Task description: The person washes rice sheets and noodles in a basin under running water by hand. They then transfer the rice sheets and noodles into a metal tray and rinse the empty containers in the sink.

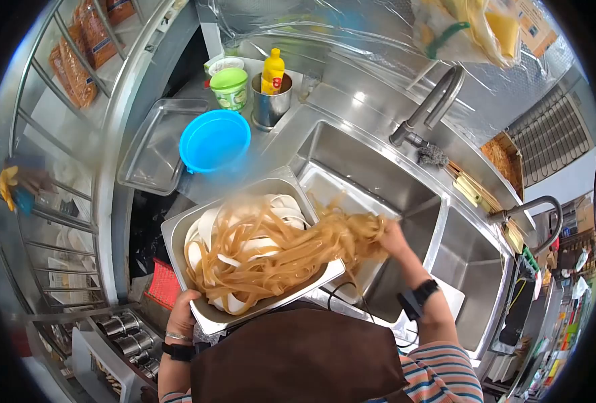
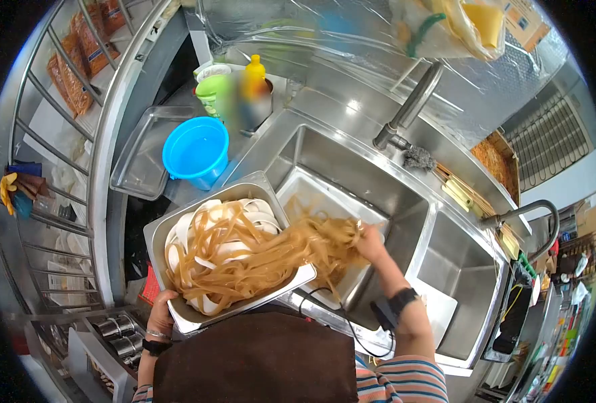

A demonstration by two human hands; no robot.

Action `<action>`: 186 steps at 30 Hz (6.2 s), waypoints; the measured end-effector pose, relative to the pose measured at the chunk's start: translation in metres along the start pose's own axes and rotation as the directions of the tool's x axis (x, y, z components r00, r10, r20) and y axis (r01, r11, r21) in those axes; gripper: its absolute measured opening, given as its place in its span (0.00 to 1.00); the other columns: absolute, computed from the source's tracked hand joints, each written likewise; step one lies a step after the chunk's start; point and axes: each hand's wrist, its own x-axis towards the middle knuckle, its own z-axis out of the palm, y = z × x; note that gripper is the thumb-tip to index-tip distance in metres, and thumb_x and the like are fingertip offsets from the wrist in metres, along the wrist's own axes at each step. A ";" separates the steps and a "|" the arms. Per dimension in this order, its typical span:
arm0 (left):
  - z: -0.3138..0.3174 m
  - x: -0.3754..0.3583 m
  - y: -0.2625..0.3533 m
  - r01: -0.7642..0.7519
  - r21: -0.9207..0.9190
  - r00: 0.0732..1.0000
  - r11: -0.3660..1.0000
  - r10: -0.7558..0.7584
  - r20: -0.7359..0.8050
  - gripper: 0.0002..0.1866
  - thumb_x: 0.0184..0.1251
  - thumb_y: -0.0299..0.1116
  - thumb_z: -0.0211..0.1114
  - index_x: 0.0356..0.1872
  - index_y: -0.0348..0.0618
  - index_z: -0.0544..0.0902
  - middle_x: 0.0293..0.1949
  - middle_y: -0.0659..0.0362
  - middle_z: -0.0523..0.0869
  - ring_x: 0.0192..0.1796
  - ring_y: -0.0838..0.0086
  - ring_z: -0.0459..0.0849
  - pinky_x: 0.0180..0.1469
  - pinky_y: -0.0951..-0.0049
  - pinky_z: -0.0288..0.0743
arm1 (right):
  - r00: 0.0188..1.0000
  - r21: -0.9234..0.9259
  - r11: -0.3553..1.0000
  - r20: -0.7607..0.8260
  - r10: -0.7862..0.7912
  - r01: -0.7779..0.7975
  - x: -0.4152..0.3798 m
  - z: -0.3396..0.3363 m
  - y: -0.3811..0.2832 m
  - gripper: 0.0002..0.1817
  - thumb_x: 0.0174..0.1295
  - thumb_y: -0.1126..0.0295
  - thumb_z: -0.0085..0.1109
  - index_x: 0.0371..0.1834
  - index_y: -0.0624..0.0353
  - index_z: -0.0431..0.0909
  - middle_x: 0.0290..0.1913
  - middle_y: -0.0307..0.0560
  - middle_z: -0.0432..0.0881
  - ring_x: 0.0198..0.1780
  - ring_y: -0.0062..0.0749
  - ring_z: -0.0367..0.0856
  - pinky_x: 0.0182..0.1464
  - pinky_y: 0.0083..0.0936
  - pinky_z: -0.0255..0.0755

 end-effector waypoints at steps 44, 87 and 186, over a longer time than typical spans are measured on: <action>0.005 0.001 -0.004 -0.037 -0.024 0.999 0.999 0.036 -0.016 0.30 0.56 0.28 0.59 0.63 0.33 0.69 0.53 0.50 0.81 0.52 0.63 0.83 0.54 0.66 0.79 | 0.879 0.447 0.887 0.462 -0.117 -0.117 -0.017 0.023 -0.187 0.13 0.67 0.69 0.58 0.51 0.61 0.77 0.30 0.31 0.77 0.28 0.13 0.72 0.29 0.16 0.69; 0.008 0.009 -0.002 -0.075 0.036 0.993 0.997 0.071 0.099 0.29 0.57 0.31 0.57 0.62 0.34 0.71 0.54 0.50 0.81 0.53 0.63 0.82 0.56 0.66 0.77 | 0.659 -0.510 0.450 0.695 -0.286 0.733 -0.022 0.131 -0.246 0.58 0.36 0.64 0.80 0.75 0.33 0.54 0.77 0.57 0.43 0.74 0.62 0.53 0.63 0.58 0.64; 0.011 0.006 -0.017 -0.143 -0.038 0.986 0.989 0.146 0.086 0.40 0.53 0.25 0.57 0.72 0.41 0.57 0.62 0.52 0.73 0.62 0.63 0.74 0.63 0.65 0.70 | 0.813 0.228 0.936 0.467 -0.347 0.268 0.037 0.091 -0.257 0.32 0.38 0.72 0.74 0.53 0.59 0.78 0.49 0.43 0.82 0.51 0.26 0.79 0.56 0.26 0.71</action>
